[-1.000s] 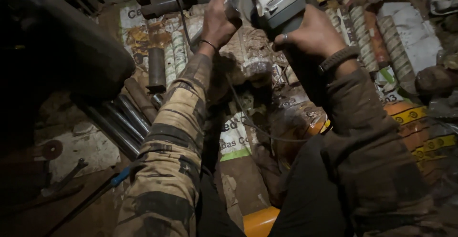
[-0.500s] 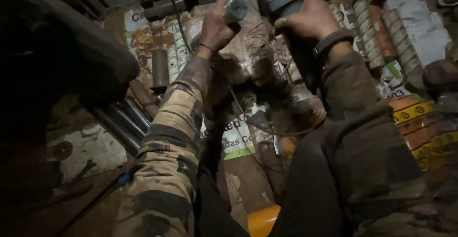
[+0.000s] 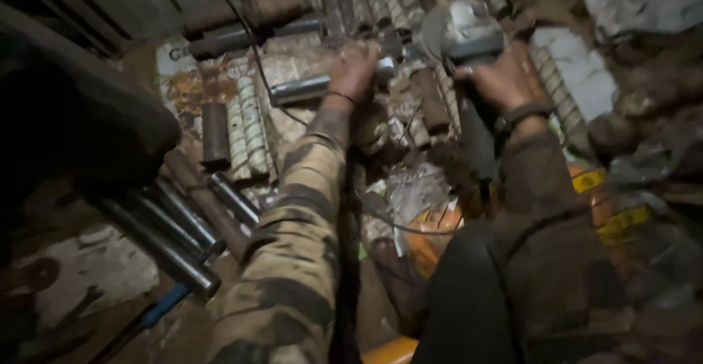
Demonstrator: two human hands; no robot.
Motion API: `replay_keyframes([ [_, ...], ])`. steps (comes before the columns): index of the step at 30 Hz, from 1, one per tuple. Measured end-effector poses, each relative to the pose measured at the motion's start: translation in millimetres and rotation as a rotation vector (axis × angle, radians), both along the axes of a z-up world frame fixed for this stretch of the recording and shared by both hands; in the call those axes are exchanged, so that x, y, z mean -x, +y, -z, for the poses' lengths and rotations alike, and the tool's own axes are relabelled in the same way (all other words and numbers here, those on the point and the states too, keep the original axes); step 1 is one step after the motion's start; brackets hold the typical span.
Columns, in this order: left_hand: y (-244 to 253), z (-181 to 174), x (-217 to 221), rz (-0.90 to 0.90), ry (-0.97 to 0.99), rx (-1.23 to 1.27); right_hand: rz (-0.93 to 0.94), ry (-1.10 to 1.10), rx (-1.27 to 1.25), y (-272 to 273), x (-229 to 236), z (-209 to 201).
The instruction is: The person uses an angle grinder to smooth and cut metal tubes by hand on a cluttered floor.
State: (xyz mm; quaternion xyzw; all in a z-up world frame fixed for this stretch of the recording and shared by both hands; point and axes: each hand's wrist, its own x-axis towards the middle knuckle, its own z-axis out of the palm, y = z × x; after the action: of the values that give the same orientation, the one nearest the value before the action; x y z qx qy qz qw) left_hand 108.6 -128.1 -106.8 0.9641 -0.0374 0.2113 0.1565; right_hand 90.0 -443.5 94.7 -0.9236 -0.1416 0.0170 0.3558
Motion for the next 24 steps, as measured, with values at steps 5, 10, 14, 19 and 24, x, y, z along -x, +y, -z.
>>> replay_keyframes([
  [5, -28, 52, -17, -0.155, 0.233, -0.188, -0.041, 0.080, -0.344, 2, 20, -20],
  [10, 19, -6, 53, -0.364, 0.661, -0.126, 0.151, 0.155, -0.022, 2, 23, -26],
  [14, 62, -30, 91, -0.531, 0.714, -0.049, 0.029, 0.208, -0.129, 13, 6, 12],
  [19, 118, 4, 119, -0.423, 0.572, 0.025, 0.000, 0.151, -0.185, 49, -25, 95],
  [24, 125, -4, 124, -0.417, 0.574, 0.050, 0.001, 0.215, 0.046, 70, -41, 164],
])
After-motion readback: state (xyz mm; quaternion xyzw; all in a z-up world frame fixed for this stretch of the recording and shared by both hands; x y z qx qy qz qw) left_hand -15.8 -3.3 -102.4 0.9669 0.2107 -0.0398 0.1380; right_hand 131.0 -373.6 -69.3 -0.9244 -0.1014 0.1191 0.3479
